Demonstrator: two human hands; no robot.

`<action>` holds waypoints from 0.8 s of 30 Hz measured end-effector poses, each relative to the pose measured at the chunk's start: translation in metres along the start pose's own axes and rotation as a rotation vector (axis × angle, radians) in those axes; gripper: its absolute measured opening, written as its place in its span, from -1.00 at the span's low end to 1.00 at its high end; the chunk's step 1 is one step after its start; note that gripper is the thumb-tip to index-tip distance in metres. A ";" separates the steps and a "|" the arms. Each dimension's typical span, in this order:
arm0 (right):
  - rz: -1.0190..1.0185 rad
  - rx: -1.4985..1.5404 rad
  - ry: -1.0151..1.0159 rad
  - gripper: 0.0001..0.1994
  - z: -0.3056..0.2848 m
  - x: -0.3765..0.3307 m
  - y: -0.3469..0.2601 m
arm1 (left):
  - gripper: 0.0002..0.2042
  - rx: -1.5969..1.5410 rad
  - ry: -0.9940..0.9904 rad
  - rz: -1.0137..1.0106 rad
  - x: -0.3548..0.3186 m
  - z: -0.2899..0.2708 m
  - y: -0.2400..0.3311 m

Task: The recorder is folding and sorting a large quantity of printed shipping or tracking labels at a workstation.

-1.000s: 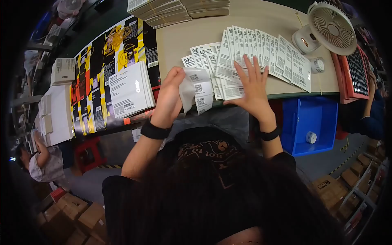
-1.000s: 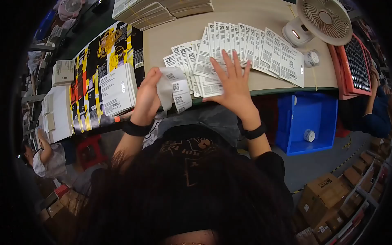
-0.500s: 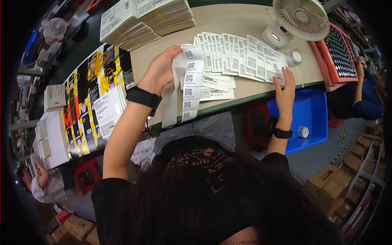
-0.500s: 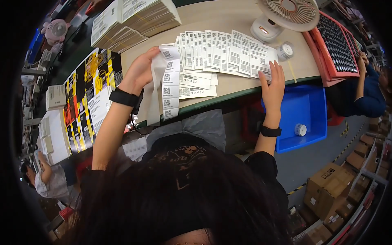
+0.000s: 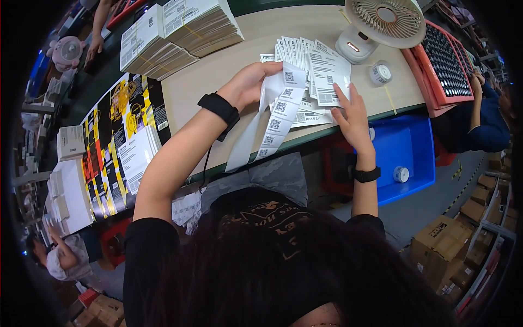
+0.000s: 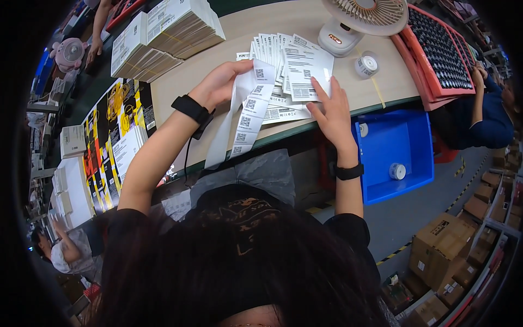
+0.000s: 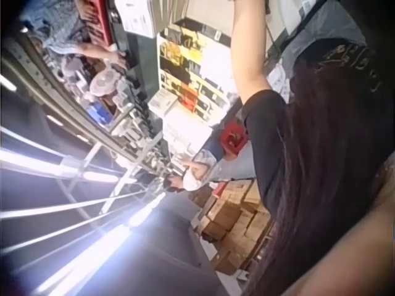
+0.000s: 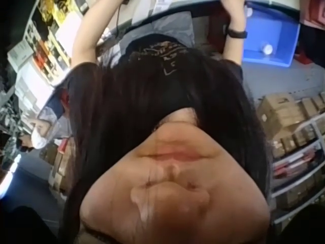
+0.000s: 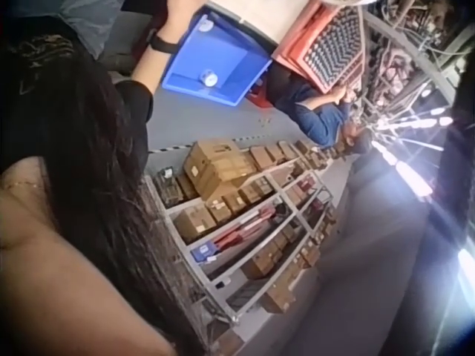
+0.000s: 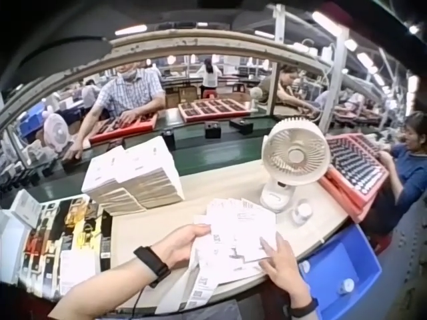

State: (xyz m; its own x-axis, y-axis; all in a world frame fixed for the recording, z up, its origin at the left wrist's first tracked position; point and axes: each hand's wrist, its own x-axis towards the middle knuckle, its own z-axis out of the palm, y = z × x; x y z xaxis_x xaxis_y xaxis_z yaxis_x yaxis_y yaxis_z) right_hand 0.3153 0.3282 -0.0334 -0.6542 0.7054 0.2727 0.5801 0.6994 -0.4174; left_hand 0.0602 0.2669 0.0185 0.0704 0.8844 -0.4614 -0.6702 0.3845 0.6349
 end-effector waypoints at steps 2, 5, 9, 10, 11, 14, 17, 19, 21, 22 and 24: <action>-0.006 0.100 -0.035 -0.49 0.005 0.010 0.006 | -0.64 -0.075 0.042 -0.005 0.007 -0.009 -0.006; 0.244 0.727 0.203 -0.40 0.026 0.032 0.027 | -0.66 -0.068 0.095 0.003 0.010 -0.010 -0.009; 0.273 0.812 0.195 -0.30 0.039 0.055 0.000 | -0.73 0.123 0.203 0.122 0.009 -0.016 -0.017; 0.266 0.815 0.185 -0.30 0.042 0.057 -0.010 | -0.76 0.228 0.237 0.193 0.009 -0.020 -0.021; 0.286 0.892 0.214 -0.31 0.044 0.058 -0.022 | -0.79 0.334 0.270 0.261 0.008 -0.022 -0.021; 0.317 1.056 0.259 -0.35 0.038 0.060 -0.049 | -0.83 0.372 0.320 0.444 -0.014 -0.032 -0.024; 0.303 1.281 -0.003 -0.44 0.020 0.070 -0.070 | -0.85 0.440 0.355 0.583 -0.044 -0.038 -0.019; 0.349 1.367 -0.143 -0.47 0.019 0.073 -0.065 | -0.85 0.537 0.348 0.667 -0.063 -0.037 -0.012; 0.447 1.515 -0.415 -0.54 0.018 0.077 -0.060 | -0.86 0.619 0.333 0.671 -0.082 -0.033 -0.007; 0.442 1.515 -0.427 -0.54 0.020 0.079 -0.064 | -0.86 0.704 0.307 0.671 -0.091 -0.031 -0.005; 0.371 1.520 -0.380 -0.59 0.021 0.077 -0.071 | -0.86 0.783 0.290 0.674 -0.104 -0.032 -0.005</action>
State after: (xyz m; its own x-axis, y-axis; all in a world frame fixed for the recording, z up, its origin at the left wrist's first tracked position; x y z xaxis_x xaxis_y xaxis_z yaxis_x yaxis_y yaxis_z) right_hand 0.2136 0.3303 -0.0008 -0.8052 0.5716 -0.1579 -0.1172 -0.4144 -0.9025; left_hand 0.0323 0.1644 0.0438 -0.3840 0.9207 0.0690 0.1625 -0.0061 0.9867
